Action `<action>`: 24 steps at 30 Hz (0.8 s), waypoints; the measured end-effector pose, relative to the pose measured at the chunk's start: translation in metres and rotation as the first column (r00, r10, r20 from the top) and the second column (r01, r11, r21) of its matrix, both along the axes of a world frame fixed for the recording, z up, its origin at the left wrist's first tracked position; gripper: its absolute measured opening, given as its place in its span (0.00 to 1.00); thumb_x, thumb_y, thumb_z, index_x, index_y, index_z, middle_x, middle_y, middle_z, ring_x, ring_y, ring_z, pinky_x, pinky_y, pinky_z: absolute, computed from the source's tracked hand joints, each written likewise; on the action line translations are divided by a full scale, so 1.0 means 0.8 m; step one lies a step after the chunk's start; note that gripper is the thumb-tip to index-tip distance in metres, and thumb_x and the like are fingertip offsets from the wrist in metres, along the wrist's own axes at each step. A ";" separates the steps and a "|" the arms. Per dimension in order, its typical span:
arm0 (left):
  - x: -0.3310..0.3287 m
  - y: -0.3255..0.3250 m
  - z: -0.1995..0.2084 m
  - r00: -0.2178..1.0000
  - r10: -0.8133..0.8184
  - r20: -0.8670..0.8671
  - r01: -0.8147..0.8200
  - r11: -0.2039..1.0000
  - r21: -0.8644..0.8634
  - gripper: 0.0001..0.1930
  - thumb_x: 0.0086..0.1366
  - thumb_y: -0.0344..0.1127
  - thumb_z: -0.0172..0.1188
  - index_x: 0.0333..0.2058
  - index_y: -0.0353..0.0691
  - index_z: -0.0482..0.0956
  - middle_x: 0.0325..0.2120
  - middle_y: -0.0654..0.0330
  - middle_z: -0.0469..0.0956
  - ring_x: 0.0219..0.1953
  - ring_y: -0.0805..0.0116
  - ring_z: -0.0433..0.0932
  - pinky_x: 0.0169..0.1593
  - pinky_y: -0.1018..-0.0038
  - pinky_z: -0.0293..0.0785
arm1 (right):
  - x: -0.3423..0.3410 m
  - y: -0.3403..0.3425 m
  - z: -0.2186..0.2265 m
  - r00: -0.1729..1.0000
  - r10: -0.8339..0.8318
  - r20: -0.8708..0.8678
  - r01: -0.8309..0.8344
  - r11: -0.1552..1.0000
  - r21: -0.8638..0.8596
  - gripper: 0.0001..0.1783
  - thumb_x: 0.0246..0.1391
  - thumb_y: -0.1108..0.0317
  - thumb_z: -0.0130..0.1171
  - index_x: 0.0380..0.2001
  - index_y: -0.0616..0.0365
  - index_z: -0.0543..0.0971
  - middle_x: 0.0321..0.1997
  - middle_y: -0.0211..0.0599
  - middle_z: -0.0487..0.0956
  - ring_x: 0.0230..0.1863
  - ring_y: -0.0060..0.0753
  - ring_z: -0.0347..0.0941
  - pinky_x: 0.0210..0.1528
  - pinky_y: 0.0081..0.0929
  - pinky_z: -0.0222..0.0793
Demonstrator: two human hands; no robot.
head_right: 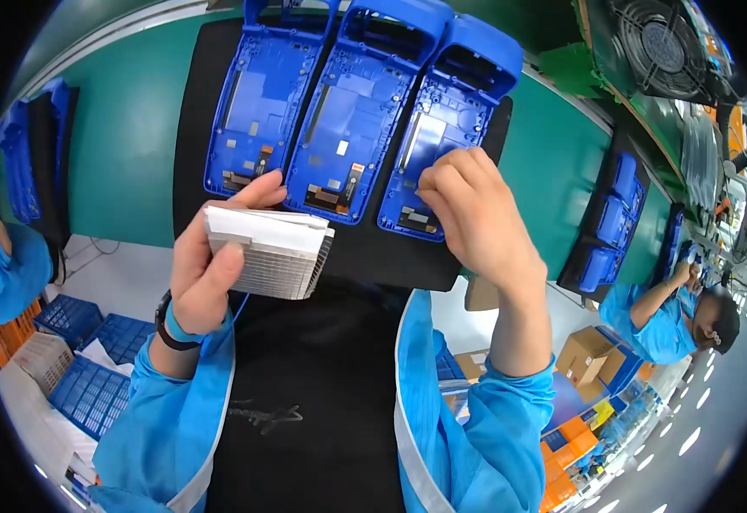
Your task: Applying small labels or components to electronic device housings on a factory assembly line.
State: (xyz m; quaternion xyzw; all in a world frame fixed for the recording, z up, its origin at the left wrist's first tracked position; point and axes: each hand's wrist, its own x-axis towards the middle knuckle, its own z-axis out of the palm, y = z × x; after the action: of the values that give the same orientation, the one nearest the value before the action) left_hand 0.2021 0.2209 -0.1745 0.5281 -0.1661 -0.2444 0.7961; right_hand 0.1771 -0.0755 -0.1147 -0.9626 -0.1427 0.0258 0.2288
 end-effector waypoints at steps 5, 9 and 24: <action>-0.002 0.010 -0.002 1.000 0.029 -0.005 -0.029 0.998 0.054 0.28 0.69 0.42 0.55 0.59 0.24 0.66 0.58 0.44 0.71 0.59 0.60 0.72 0.62 0.67 0.64 | 0.019 -0.002 0.007 0.988 0.052 -0.147 -0.067 0.993 -0.097 0.05 0.50 0.81 0.58 0.31 0.63 0.74 0.32 0.41 0.73 0.37 0.46 0.70 0.40 0.35 0.68; -0.003 0.014 -0.003 0.998 0.026 -0.054 -0.023 0.998 0.054 0.29 0.69 0.43 0.55 0.59 0.24 0.66 0.56 0.45 0.72 0.57 0.62 0.74 0.61 0.69 0.66 | 0.026 0.001 0.011 0.979 0.074 -0.192 -0.100 0.987 -0.130 0.05 0.51 0.81 0.58 0.31 0.63 0.74 0.32 0.42 0.72 0.37 0.46 0.70 0.39 0.35 0.67; -0.001 0.012 -0.004 0.999 0.025 -0.045 -0.022 0.998 0.065 0.29 0.69 0.43 0.55 0.59 0.24 0.66 0.55 0.46 0.74 0.54 0.64 0.76 0.57 0.70 0.70 | 0.027 0.001 0.005 0.982 0.071 -0.175 -0.100 0.981 -0.163 0.05 0.51 0.81 0.59 0.31 0.62 0.74 0.31 0.40 0.71 0.35 0.44 0.69 0.37 0.33 0.67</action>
State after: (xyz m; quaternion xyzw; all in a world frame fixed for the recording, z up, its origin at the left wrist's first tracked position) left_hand 0.2015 0.2308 -0.1776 0.5498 -0.1335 -0.2525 0.7850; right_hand 0.1985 -0.0749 -0.1107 -0.9661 -0.1614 0.1291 0.1550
